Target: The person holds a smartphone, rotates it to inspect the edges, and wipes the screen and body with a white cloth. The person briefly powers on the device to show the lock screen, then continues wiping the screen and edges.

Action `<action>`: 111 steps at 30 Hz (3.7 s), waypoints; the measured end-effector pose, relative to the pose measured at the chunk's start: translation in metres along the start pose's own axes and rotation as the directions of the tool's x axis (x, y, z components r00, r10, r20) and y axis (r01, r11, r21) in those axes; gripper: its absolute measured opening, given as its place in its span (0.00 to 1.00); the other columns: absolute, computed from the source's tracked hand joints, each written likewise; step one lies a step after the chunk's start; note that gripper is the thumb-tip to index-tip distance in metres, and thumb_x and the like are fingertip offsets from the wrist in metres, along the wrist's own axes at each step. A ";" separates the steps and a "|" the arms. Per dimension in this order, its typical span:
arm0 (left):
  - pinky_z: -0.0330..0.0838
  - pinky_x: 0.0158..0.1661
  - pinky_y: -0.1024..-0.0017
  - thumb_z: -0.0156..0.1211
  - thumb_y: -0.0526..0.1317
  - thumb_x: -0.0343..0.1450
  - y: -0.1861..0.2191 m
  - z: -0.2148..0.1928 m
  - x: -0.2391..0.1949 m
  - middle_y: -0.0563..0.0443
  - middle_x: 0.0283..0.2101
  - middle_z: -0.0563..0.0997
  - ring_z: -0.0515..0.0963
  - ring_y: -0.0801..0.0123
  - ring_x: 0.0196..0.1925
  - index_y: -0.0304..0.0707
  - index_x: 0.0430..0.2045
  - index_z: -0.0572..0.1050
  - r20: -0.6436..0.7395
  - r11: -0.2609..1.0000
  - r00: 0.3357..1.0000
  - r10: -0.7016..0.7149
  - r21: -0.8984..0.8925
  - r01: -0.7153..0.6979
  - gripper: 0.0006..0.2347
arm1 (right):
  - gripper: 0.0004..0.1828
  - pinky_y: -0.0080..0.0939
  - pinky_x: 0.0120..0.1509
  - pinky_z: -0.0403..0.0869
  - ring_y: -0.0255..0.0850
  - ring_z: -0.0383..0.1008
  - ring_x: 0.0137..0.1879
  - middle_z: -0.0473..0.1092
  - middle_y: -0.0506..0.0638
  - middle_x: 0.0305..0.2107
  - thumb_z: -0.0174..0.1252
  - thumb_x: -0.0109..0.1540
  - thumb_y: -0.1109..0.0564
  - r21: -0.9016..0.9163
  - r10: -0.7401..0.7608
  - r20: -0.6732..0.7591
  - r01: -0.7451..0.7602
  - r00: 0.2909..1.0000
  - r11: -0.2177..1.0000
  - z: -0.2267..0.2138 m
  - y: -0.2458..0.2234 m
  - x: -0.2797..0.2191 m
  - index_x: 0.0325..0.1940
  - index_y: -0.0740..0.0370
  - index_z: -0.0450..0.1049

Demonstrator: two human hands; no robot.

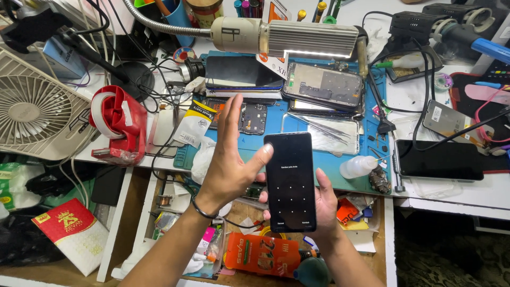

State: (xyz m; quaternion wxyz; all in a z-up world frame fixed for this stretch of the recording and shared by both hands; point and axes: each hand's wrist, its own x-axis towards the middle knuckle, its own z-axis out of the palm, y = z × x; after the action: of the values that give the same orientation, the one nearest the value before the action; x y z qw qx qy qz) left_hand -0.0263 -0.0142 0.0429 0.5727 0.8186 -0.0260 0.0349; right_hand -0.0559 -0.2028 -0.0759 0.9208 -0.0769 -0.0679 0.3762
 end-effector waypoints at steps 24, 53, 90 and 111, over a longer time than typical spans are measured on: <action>0.29 0.69 0.34 0.80 0.50 0.58 -0.021 0.010 -0.038 0.43 0.79 0.20 0.22 0.47 0.81 0.50 0.72 0.23 0.434 0.934 0.899 -0.060 0.343 -0.103 0.62 | 0.47 0.67 0.62 0.70 0.63 0.69 0.61 0.58 0.66 0.69 0.35 0.68 0.26 0.053 0.019 -0.105 -0.013 0.994 0.999 0.000 -0.006 -0.006 0.77 0.66 0.53; 0.28 0.73 0.48 0.68 0.53 0.66 0.007 -0.021 -0.003 0.38 0.79 0.25 0.28 0.44 0.81 0.49 0.72 0.25 0.144 0.990 0.981 0.133 0.033 -0.139 0.53 | 0.48 0.61 0.52 0.74 0.58 0.69 0.56 0.62 0.65 0.62 0.31 0.67 0.24 -0.098 -0.075 -0.054 0.070 0.996 0.993 0.013 -0.002 -0.001 0.76 0.65 0.55; 0.67 0.19 0.80 0.54 0.34 0.72 0.006 0.021 -0.058 0.54 0.24 0.76 0.67 0.80 0.19 0.59 0.75 0.24 0.168 0.805 0.968 -0.189 -0.538 0.250 0.45 | 0.37 0.41 0.33 0.82 0.42 0.79 0.31 0.75 0.62 0.37 0.57 0.64 0.55 -0.816 -0.343 -0.308 -0.061 0.887 0.575 0.024 -0.012 -0.030 0.72 0.51 0.45; 0.80 0.55 0.59 0.58 0.47 0.68 -0.013 -0.018 -0.030 0.41 0.74 0.59 0.68 0.52 0.70 0.61 0.72 0.22 0.363 0.880 0.805 -0.470 0.127 0.457 0.47 | 0.38 0.46 0.78 0.61 0.39 0.56 0.81 0.62 0.50 0.74 0.61 0.55 0.56 -0.751 -0.165 -0.594 -0.470 0.787 0.463 0.026 -0.014 -0.018 0.72 0.53 0.67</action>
State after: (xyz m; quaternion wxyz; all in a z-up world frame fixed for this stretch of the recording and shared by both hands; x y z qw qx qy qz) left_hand -0.0557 0.0069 0.0343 0.5336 0.8003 0.0636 -0.2661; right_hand -0.0641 -0.2232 -0.0495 0.6795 -0.6539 0.0489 0.3291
